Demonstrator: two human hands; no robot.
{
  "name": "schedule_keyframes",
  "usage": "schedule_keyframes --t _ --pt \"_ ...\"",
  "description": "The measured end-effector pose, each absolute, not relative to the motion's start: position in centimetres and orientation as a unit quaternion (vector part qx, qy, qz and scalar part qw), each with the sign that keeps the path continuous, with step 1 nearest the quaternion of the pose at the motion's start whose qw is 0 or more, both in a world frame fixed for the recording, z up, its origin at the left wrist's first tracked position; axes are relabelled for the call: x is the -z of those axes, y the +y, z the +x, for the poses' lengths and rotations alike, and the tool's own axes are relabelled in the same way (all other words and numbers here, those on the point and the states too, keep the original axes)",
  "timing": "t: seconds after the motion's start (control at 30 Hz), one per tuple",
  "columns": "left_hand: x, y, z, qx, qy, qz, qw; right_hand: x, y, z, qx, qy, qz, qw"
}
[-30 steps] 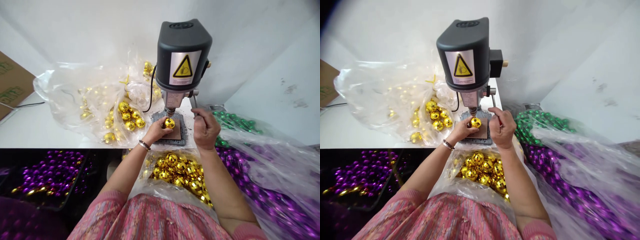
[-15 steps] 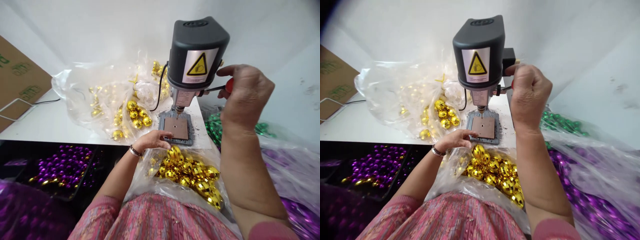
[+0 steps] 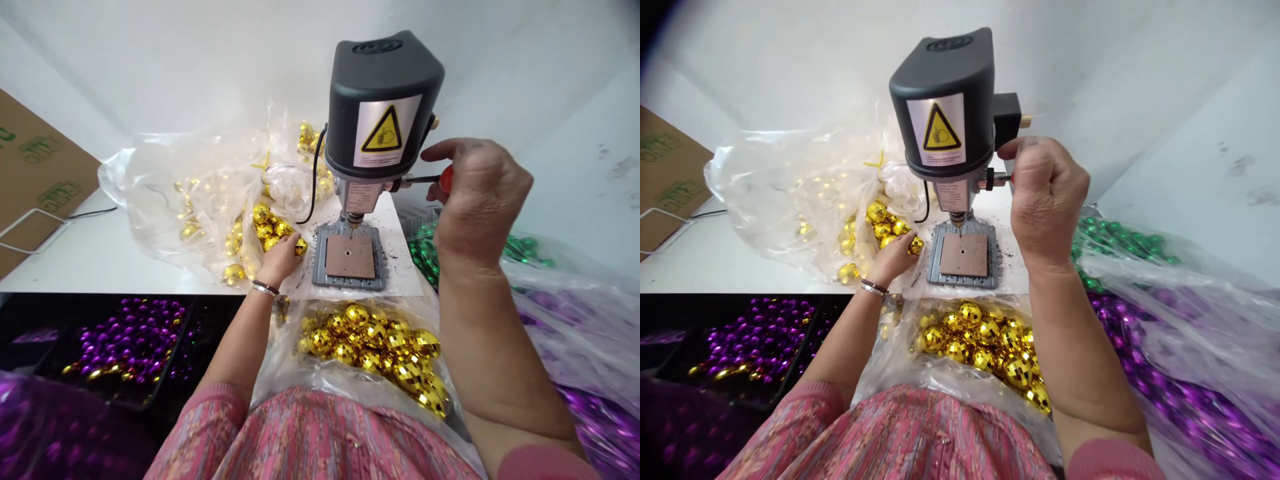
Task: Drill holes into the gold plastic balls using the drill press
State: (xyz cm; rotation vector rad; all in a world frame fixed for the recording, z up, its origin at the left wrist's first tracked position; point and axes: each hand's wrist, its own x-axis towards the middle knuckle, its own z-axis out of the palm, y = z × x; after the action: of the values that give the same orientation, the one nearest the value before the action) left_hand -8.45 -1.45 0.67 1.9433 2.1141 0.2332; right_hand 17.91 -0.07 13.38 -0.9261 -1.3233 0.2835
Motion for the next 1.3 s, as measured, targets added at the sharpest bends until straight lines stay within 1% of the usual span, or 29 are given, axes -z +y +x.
schedule_keyframes --t 0.07,0.13,0.17,0.23,0.3,0.33,0.4,0.5,0.6,0.7,0.87,1.03,1.3 --pt "-0.9 -2.0 -8.5 -0.132 0.733 0.654 0.129 -13.4 -0.2 17.8 -0.136 -0.580 -0.410 0.691" --pt "-1.6 -2.5 -8.6 -0.218 0.718 0.638 0.173 -13.4 -0.2 17.7 -0.138 -0.578 -0.403 0.696" --pt "-2.1 -2.7 -8.7 -0.267 0.698 0.626 0.222 -13.4 -0.2 17.7 -0.137 -0.579 -0.400 0.697" --pt "-2.9 -2.9 -8.6 -0.355 0.630 0.587 0.364 -13.4 -0.2 17.6 -0.133 -0.584 -0.394 0.697" --pt "-3.5 -2.9 -8.1 -0.408 0.542 0.525 0.515 -13.4 -0.2 17.6 -0.131 -0.588 -0.393 0.695" --pt "-3.5 -2.8 -7.8 -0.421 0.503 0.490 0.574 -13.5 -0.2 17.6 -0.130 -0.590 -0.395 0.692" --pt "-3.3 -2.5 -6.9 -0.431 0.452 0.430 0.652 -13.7 -0.2 17.7 -0.130 -0.593 -0.401 0.686" --pt "-2.4 -2.0 -5.4 -0.426 0.423 0.392 0.698 -13.9 -0.1 17.8 -0.134 -0.597 -0.404 0.680" --pt "-1.3 -1.5 -4.2 -0.439 0.421 0.387 0.693 -14.0 -0.1 17.8 -0.136 -0.600 -0.398 0.681" --pt "-0.5 -1.0 -3.5 -0.449 0.454 0.403 0.655 -14.1 -0.2 17.8 -0.136 -0.602 -0.402 0.677" --pt "0.0 -0.3 -3.2 -0.380 0.512 0.493 0.592 -14.2 -0.3 17.8 -0.148 -0.598 -0.414 0.670" --pt "0.0 0.3 -3.0 -0.300 0.562 0.553 0.537 -14.3 0.0 17.9 -0.130 -0.604 -0.407 0.672" --pt "0.5 0.9 -2.6 -0.289 0.583 0.640 0.410 -14.6 -0.2 17.9 -0.147 -0.594 -0.424 0.668"
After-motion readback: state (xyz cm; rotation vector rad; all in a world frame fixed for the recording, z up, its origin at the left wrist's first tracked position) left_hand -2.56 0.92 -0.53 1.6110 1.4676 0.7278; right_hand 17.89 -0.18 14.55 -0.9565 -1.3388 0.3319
